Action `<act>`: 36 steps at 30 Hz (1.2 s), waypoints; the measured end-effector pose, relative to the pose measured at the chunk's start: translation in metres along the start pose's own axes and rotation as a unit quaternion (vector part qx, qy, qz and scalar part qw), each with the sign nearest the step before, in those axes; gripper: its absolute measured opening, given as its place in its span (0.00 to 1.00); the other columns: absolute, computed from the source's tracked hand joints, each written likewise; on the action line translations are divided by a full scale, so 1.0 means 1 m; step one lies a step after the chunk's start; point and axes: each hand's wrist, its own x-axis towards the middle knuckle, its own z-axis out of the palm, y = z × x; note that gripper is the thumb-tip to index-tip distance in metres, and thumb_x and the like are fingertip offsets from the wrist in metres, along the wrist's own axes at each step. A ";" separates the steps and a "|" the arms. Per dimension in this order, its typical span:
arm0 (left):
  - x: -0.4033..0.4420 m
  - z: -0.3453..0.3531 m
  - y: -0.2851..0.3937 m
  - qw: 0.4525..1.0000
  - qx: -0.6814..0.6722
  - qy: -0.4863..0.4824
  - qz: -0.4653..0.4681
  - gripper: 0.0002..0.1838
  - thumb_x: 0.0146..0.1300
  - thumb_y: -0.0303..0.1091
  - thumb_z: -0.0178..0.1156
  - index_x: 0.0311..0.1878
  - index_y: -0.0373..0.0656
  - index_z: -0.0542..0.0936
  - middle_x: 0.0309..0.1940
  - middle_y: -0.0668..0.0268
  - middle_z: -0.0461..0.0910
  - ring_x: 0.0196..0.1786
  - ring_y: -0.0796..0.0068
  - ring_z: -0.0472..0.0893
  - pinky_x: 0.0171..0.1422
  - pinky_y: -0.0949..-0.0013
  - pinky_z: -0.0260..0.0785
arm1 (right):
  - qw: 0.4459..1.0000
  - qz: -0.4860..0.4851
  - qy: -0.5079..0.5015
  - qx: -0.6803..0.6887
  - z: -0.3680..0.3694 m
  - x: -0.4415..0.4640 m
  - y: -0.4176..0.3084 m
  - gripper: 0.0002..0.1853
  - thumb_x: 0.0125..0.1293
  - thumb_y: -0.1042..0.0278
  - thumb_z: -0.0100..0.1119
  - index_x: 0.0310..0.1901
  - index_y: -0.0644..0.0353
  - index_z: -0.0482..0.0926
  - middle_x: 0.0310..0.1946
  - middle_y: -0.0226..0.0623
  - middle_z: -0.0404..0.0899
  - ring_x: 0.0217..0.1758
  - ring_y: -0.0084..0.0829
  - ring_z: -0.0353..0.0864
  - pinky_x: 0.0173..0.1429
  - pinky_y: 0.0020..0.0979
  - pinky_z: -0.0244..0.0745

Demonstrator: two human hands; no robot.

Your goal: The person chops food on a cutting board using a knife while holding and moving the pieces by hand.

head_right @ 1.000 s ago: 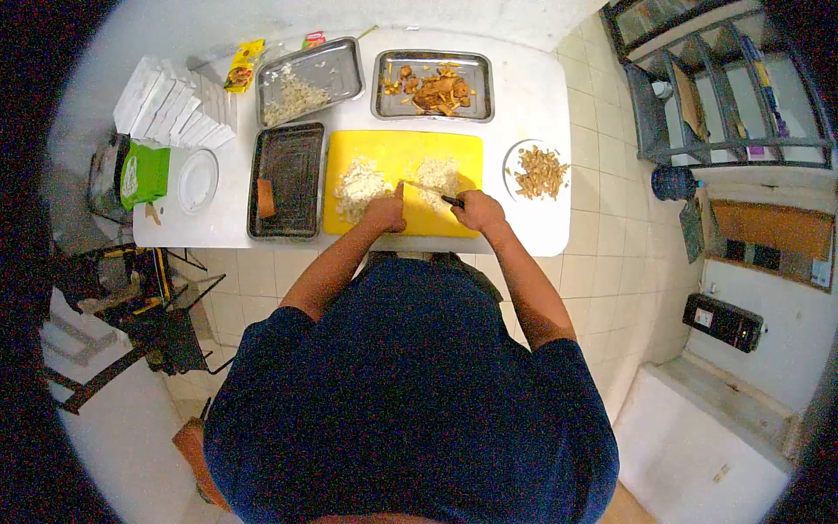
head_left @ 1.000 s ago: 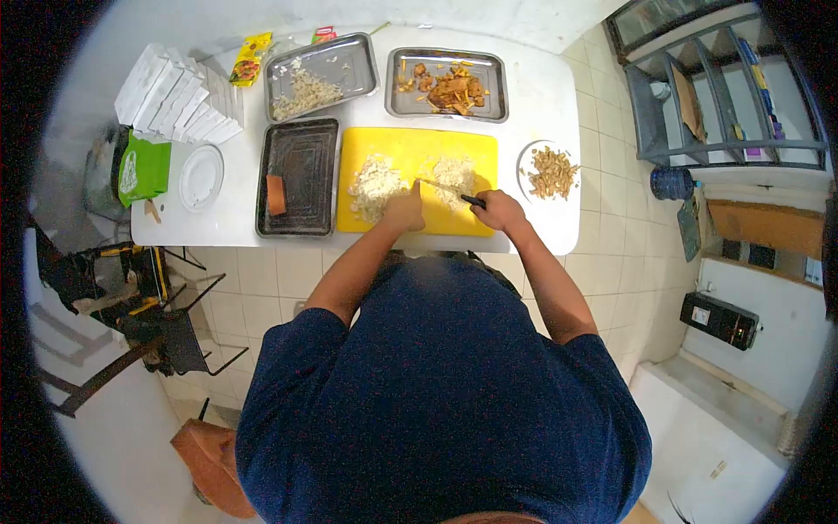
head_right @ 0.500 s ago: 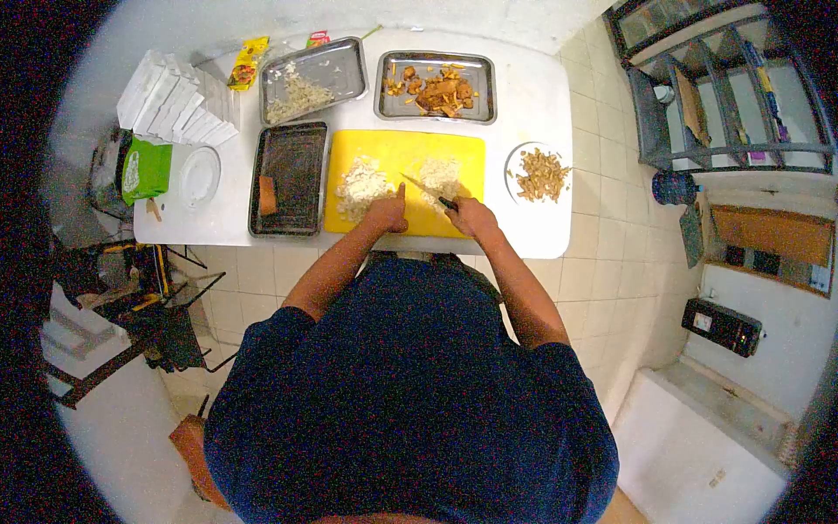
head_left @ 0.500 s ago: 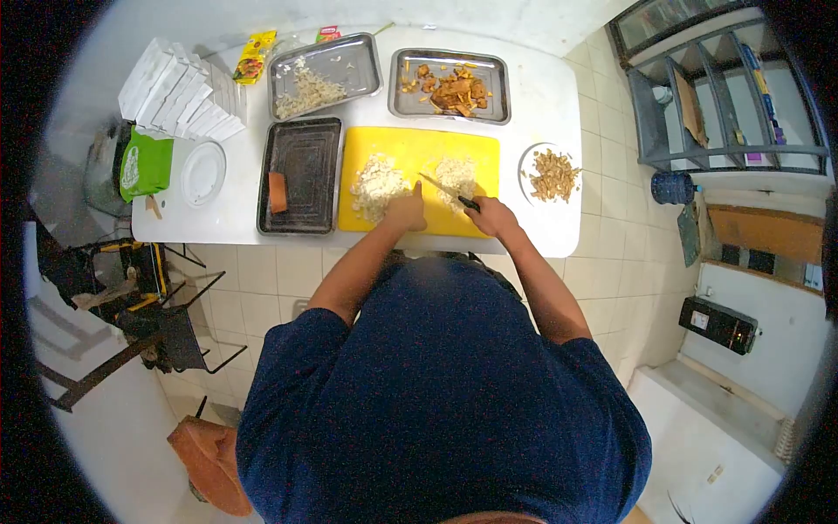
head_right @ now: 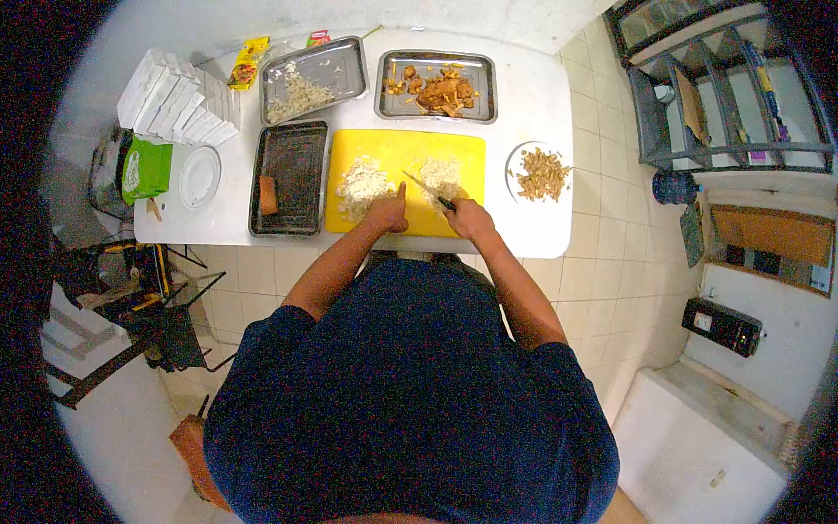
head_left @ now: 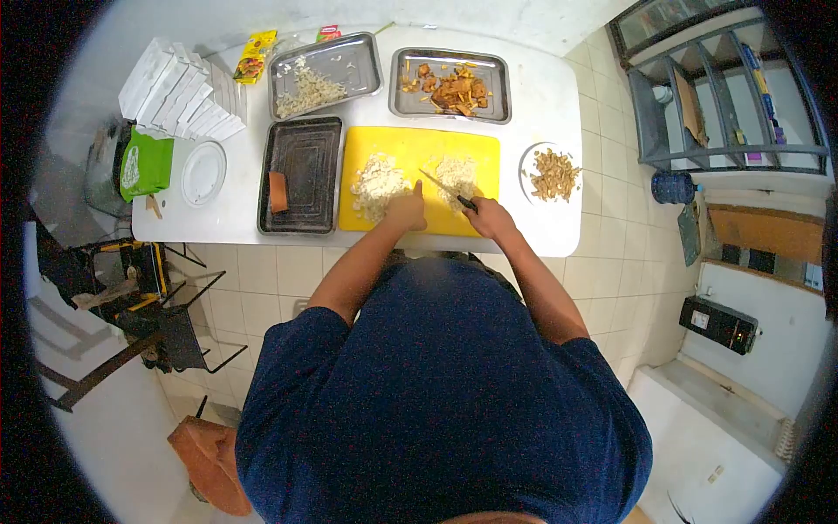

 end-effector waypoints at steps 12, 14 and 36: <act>-0.007 -0.010 0.004 1.000 0.003 -0.006 -0.004 0.55 0.46 0.37 0.62 0.74 0.32 0.41 0.42 0.51 0.82 0.42 0.54 0.83 0.47 0.56 0.76 | 1.000 0.009 -0.010 -0.026 -0.006 0.004 -0.007 0.19 0.64 0.54 0.52 0.42 0.65 0.78 0.37 0.57 0.80 0.43 0.55 0.80 0.49 0.48 0.75; -0.008 -0.012 0.006 1.000 0.000 -0.017 -0.007 0.55 0.46 0.36 0.61 0.74 0.32 0.42 0.41 0.51 0.82 0.42 0.54 0.83 0.46 0.56 0.76 | 0.999 0.009 -0.014 -0.029 -0.009 0.003 -0.010 0.19 0.64 0.54 0.52 0.43 0.65 0.78 0.37 0.58 0.80 0.43 0.55 0.80 0.49 0.48 0.75; -0.002 -0.004 0.004 1.000 -0.005 0.000 -0.012 0.56 0.46 0.40 0.64 0.74 0.31 0.42 0.39 0.52 0.83 0.41 0.53 0.83 0.45 0.56 0.77 | 1.000 -0.004 -0.003 -0.029 0.002 0.007 -0.002 0.18 0.65 0.54 0.51 0.41 0.63 0.77 0.35 0.57 0.80 0.42 0.56 0.80 0.47 0.50 0.74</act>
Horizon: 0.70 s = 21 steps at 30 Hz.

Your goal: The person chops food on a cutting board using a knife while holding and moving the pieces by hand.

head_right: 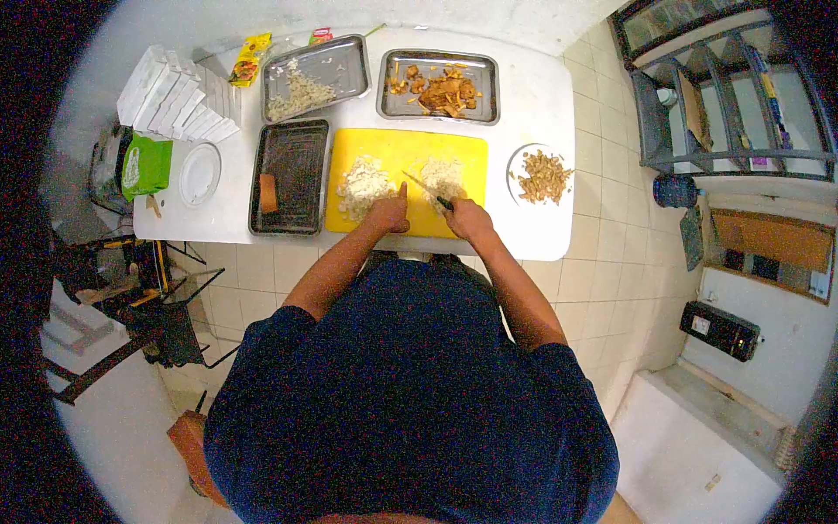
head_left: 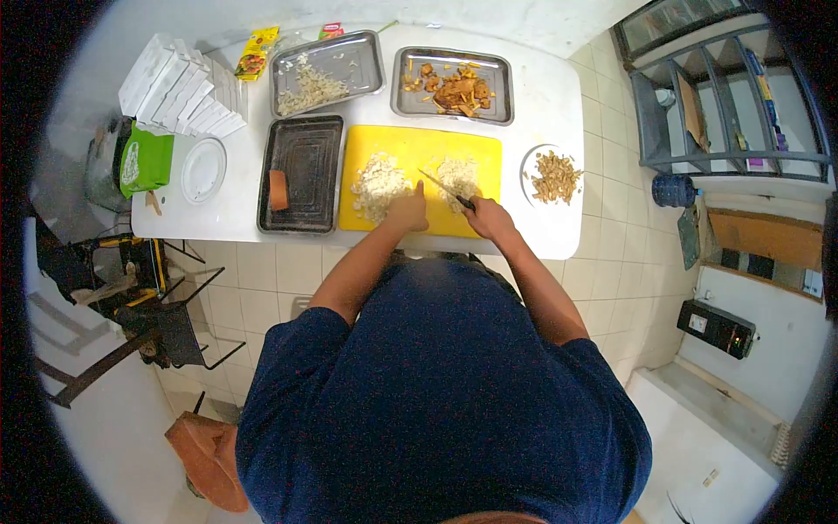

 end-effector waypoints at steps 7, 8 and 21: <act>0.004 0.005 -0.001 1.000 -0.003 0.013 0.003 0.55 0.46 0.38 0.64 0.73 0.30 0.43 0.38 0.50 0.82 0.41 0.54 0.83 0.44 0.56 0.77 | 0.999 0.031 -0.008 0.003 -0.001 -0.006 -0.009 0.18 0.65 0.54 0.52 0.43 0.63 0.77 0.37 0.57 0.81 0.43 0.55 0.80 0.48 0.50 0.75; 0.004 0.005 -0.002 1.000 -0.004 0.013 0.002 0.55 0.46 0.38 0.64 0.73 0.30 0.44 0.38 0.50 0.82 0.41 0.53 0.83 0.44 0.56 0.77 | 0.999 0.036 -0.010 0.002 -0.001 -0.006 -0.011 0.18 0.65 0.54 0.52 0.44 0.63 0.77 0.37 0.57 0.81 0.43 0.55 0.80 0.48 0.49 0.75; 0.008 0.015 -0.007 0.999 -0.008 0.033 0.021 0.55 0.47 0.38 0.62 0.73 0.31 0.41 0.39 0.49 0.82 0.39 0.51 0.83 0.44 0.54 0.77 | 0.999 0.008 0.006 0.039 0.004 0.012 -0.003 0.21 0.65 0.53 0.53 0.42 0.67 0.78 0.35 0.59 0.80 0.42 0.56 0.80 0.47 0.49 0.74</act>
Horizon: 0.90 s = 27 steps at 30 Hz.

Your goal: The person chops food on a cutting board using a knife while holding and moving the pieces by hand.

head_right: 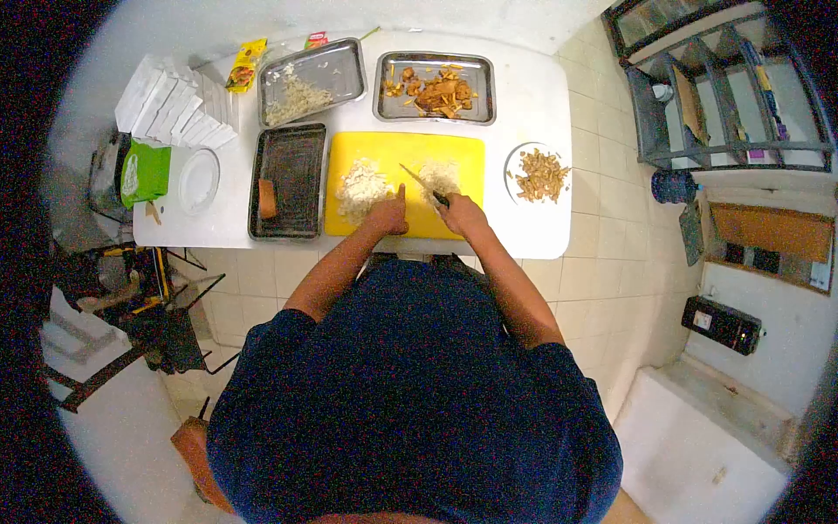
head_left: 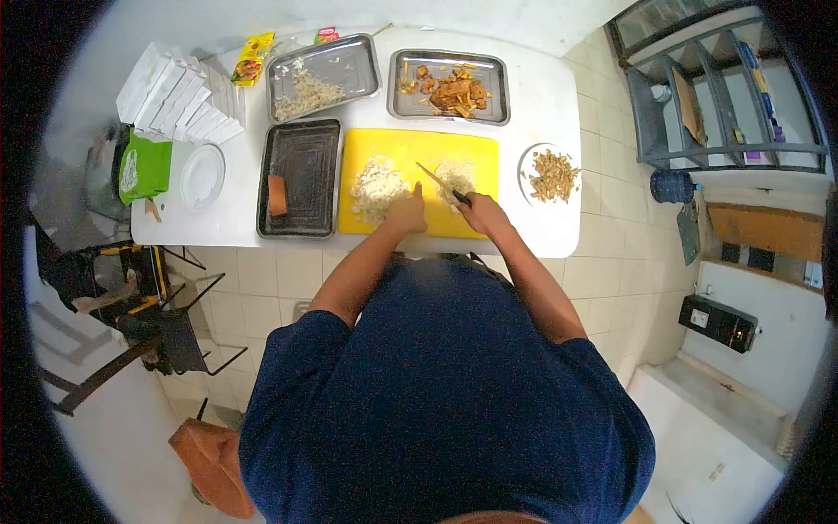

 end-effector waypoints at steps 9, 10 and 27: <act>-0.006 -0.007 0.004 0.999 -0.015 -0.032 -0.030 0.57 0.46 0.39 0.64 0.75 0.37 0.39 0.39 0.50 0.82 0.41 0.52 0.83 0.46 0.53 0.76 | 0.999 0.025 0.028 0.008 0.010 -0.011 0.004 0.19 0.65 0.54 0.52 0.42 0.66 0.78 0.34 0.58 0.80 0.42 0.56 0.80 0.48 0.49 0.74; -0.007 -0.009 0.005 0.999 -0.010 -0.038 -0.031 0.58 0.46 0.39 0.64 0.75 0.37 0.39 0.40 0.50 0.82 0.41 0.52 0.83 0.46 0.53 0.76 | 0.999 0.026 0.028 0.004 0.012 -0.011 0.004 0.19 0.65 0.55 0.52 0.43 0.66 0.78 0.34 0.58 0.81 0.42 0.56 0.80 0.48 0.48 0.74; 0.001 0.010 -0.008 0.999 -0.003 0.032 0.000 0.57 0.45 0.41 0.66 0.74 0.37 0.43 0.38 0.52 0.83 0.40 0.54 0.84 0.45 0.54 0.76 | 0.998 0.049 -0.033 0.023 0.030 -0.010 0.005 0.25 0.68 0.53 0.48 0.45 0.75 0.74 0.40 0.66 0.78 0.45 0.60 0.80 0.51 0.50 0.75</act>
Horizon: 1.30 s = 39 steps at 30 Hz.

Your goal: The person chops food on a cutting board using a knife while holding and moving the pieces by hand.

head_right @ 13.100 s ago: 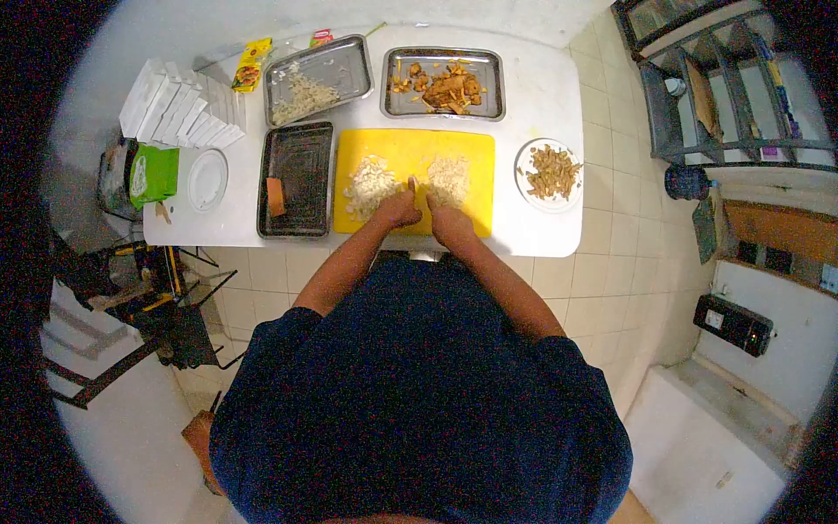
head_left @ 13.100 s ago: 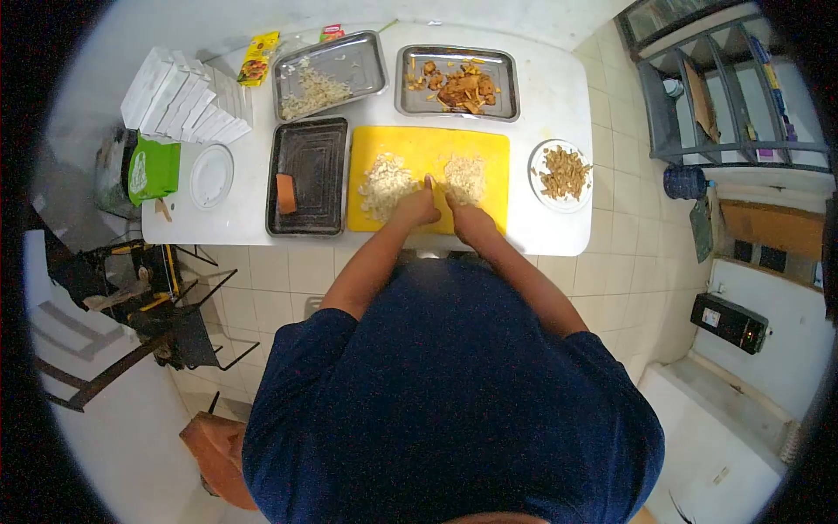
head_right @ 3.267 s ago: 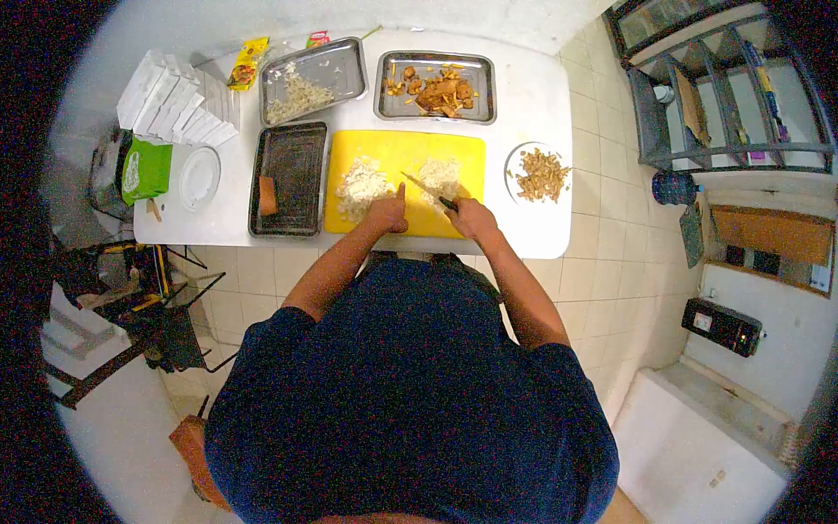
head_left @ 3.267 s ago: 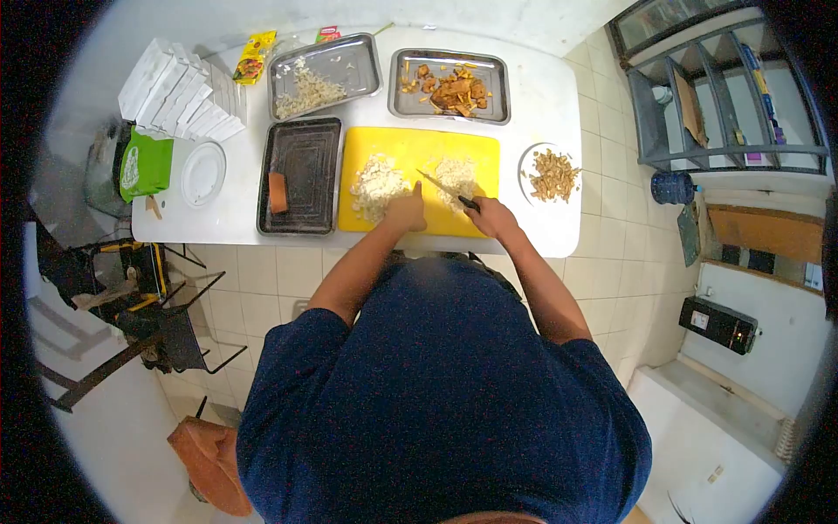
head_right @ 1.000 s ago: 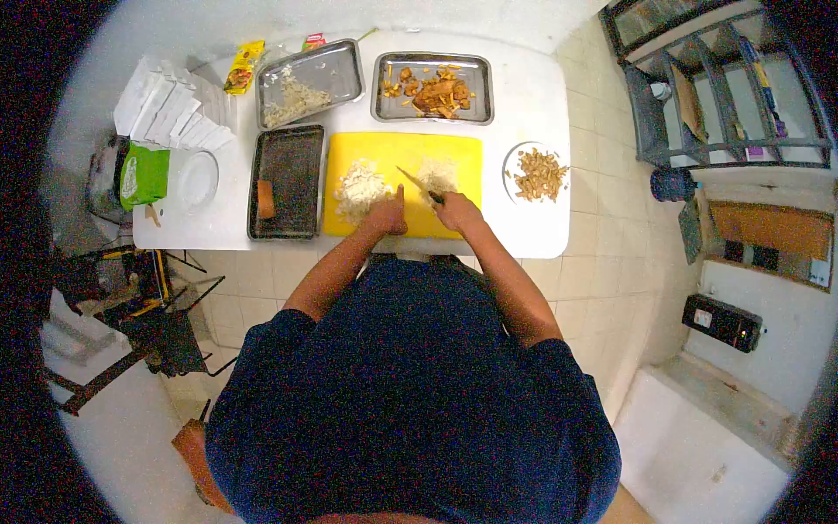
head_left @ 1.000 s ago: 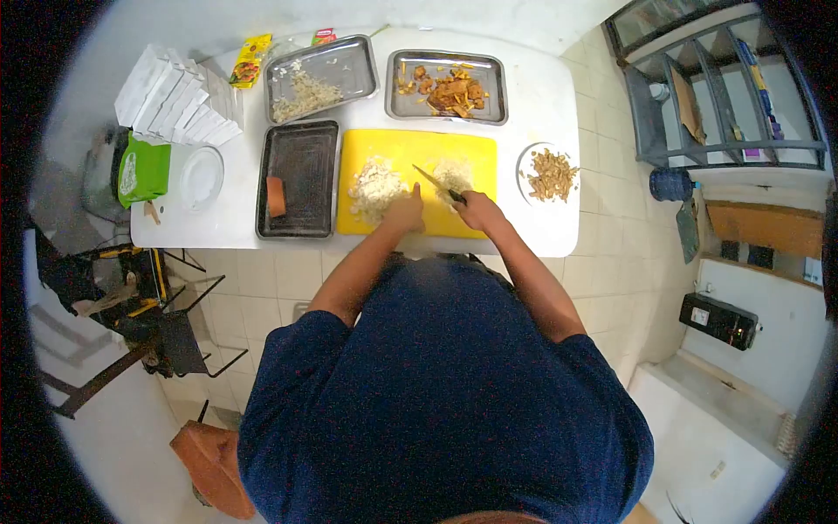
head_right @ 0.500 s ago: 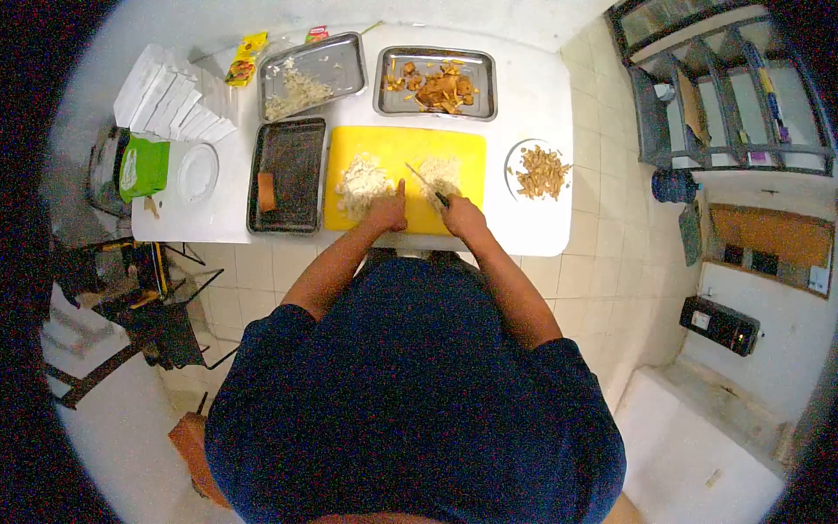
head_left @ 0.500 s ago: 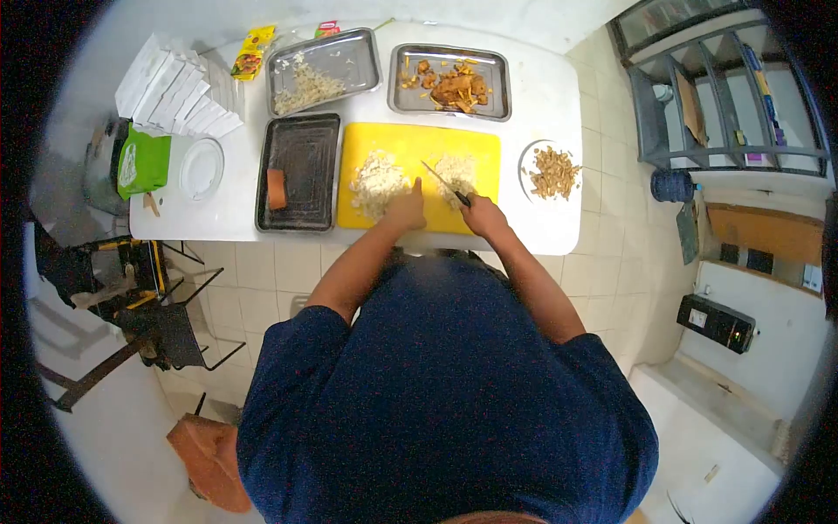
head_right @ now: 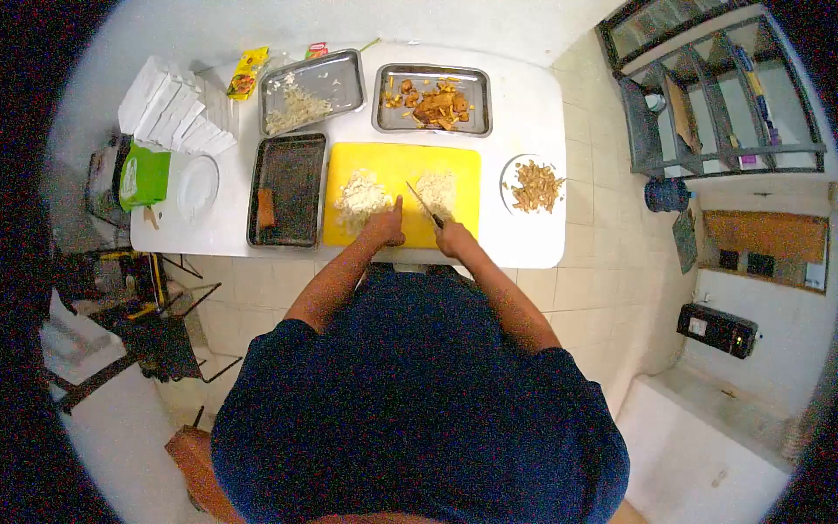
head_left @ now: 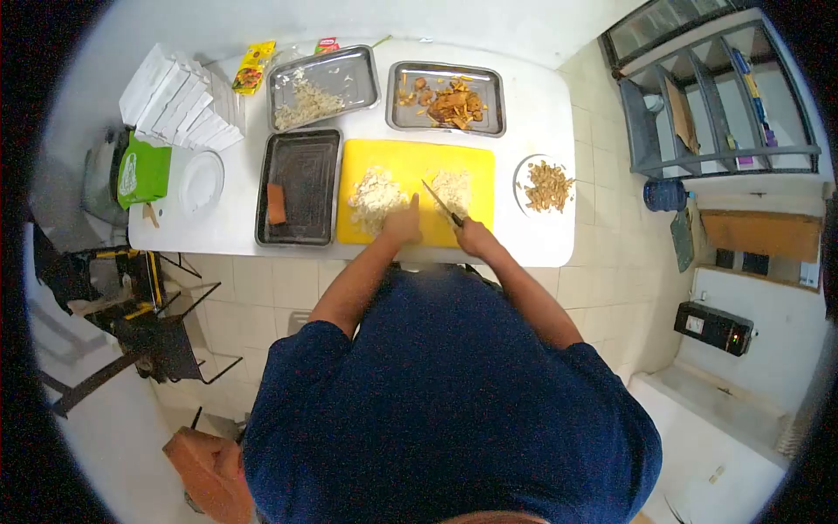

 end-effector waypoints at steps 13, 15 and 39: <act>-0.007 -0.019 0.009 0.998 -0.004 -0.060 -0.003 0.56 0.47 0.40 0.63 0.74 0.33 0.41 0.40 0.51 0.83 0.42 0.54 0.83 0.46 0.55 0.77 | 0.985 0.059 -0.139 0.080 -0.028 -0.021 -0.039 0.24 0.71 0.56 0.45 0.41 0.79 0.72 0.28 0.61 0.79 0.24 0.51 0.82 0.30 0.43 0.80; -0.007 -0.025 0.006 0.998 -0.006 -0.065 0.003 0.55 0.47 0.40 0.63 0.74 0.31 0.41 0.40 0.51 0.83 0.42 0.54 0.83 0.46 0.55 0.77 | 0.992 -0.002 -0.124 0.024 -0.011 -0.014 -0.034 0.25 0.71 0.55 0.45 0.42 0.78 0.71 0.31 0.63 0.79 0.30 0.55 0.83 0.38 0.46 0.80; -0.003 -0.022 -0.003 0.997 0.025 -0.067 0.039 0.56 0.45 0.38 0.60 0.73 0.28 0.38 0.34 0.52 0.83 0.37 0.55 0.83 0.42 0.57 0.77 | 0.998 0.026 0.036 0.044 0.058 -0.004 -0.022 0.23 0.70 0.55 0.45 0.48 0.74 0.66 0.36 0.66 0.78 0.40 0.60 0.80 0.47 0.51 0.75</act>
